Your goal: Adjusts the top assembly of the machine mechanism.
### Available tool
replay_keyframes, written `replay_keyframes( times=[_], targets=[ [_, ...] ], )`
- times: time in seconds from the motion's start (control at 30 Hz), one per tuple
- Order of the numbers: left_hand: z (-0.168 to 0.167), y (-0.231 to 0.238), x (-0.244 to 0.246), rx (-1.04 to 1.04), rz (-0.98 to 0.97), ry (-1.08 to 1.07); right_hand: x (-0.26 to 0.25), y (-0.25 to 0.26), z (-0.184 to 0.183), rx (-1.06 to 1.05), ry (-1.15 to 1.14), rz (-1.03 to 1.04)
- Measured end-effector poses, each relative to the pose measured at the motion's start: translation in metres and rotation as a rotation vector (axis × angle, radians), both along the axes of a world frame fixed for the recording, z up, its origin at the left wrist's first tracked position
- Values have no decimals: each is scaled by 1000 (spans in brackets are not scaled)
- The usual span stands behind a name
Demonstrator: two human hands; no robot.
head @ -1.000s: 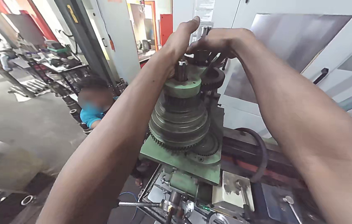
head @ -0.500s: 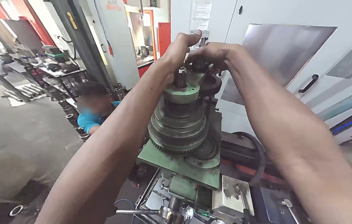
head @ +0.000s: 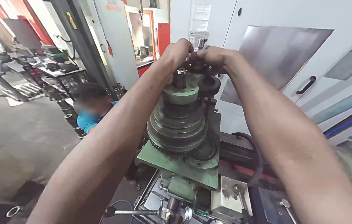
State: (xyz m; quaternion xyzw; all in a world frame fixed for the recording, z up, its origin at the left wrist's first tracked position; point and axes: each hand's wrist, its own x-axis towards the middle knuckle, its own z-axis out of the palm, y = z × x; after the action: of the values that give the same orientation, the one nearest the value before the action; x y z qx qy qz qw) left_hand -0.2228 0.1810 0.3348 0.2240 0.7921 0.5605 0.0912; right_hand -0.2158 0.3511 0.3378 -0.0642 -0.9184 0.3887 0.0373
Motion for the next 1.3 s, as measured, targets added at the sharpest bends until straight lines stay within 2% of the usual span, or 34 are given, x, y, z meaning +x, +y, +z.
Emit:
replay_keyframes(
  times=[0.13,0.23,0.33,0.43,0.83,1.03,1.17,1.3],
  targets=[
    [-1,-8,3,18,-62,-30,3,-3,-2,-31,28,38],
    [-15,-14,-25,72,-100,-33,7,-3,-2,-14,34,70],
    [-34,-19,-57,36,-149,186,5,-3,-7,-47,73,58],
    [-36,-12,-71,-6,-258,356,3,-2,-6,-71,97,67],
    [-21,-4,-82,-188,-461,326,6,-6,-9,-122,121,40],
    [-20,1,-69,-276,-423,461,3,-3,-11,-131,136,25],
    [-21,0,-68,-316,-321,452,1,-3,-12,-104,157,13],
    [-10,-1,-52,-422,-192,346,1,-4,-13,-127,161,1]
  ],
)
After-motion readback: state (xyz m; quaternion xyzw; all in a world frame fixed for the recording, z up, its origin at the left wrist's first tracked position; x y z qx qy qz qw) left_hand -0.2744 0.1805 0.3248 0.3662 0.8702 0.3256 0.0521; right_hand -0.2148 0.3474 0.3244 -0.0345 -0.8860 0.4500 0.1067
